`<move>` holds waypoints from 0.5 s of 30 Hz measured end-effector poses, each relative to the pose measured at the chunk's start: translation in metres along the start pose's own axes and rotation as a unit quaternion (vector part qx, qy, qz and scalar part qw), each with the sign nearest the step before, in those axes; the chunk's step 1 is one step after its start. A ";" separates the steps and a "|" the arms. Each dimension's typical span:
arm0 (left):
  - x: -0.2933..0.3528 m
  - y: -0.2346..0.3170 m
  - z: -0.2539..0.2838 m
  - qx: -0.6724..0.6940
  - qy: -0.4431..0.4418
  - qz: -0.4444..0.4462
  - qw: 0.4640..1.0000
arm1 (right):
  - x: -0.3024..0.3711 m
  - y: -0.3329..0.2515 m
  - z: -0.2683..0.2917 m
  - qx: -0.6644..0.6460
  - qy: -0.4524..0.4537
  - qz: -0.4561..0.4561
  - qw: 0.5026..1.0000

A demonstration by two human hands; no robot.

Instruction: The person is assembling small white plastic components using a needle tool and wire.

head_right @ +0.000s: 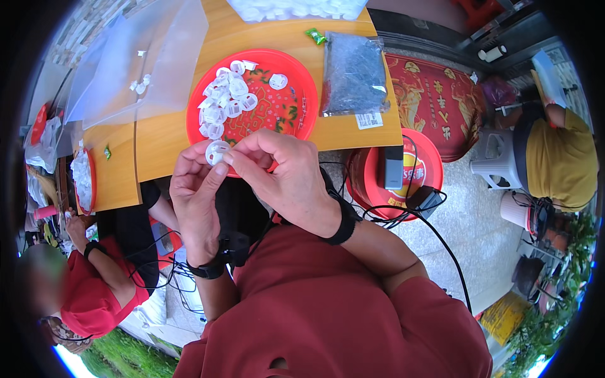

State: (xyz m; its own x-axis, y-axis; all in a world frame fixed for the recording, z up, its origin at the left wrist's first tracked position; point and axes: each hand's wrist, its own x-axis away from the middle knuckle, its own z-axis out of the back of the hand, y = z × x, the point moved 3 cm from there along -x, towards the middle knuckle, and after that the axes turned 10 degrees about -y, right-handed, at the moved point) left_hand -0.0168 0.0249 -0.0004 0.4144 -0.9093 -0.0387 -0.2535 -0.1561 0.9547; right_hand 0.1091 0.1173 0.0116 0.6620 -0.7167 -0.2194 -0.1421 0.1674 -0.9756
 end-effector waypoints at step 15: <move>0.002 0.002 -0.006 -0.071 0.025 -0.020 0.997 | -0.001 -0.001 -0.001 0.021 0.018 0.026 0.999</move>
State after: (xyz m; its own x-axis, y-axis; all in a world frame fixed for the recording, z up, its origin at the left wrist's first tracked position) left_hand -0.0109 0.0249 0.0034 0.4659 -0.8824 -0.0661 -0.1116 -0.1327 0.9849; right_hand 0.1077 0.1168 0.0131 0.6273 -0.7305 -0.2700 -0.1434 0.2324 -0.9620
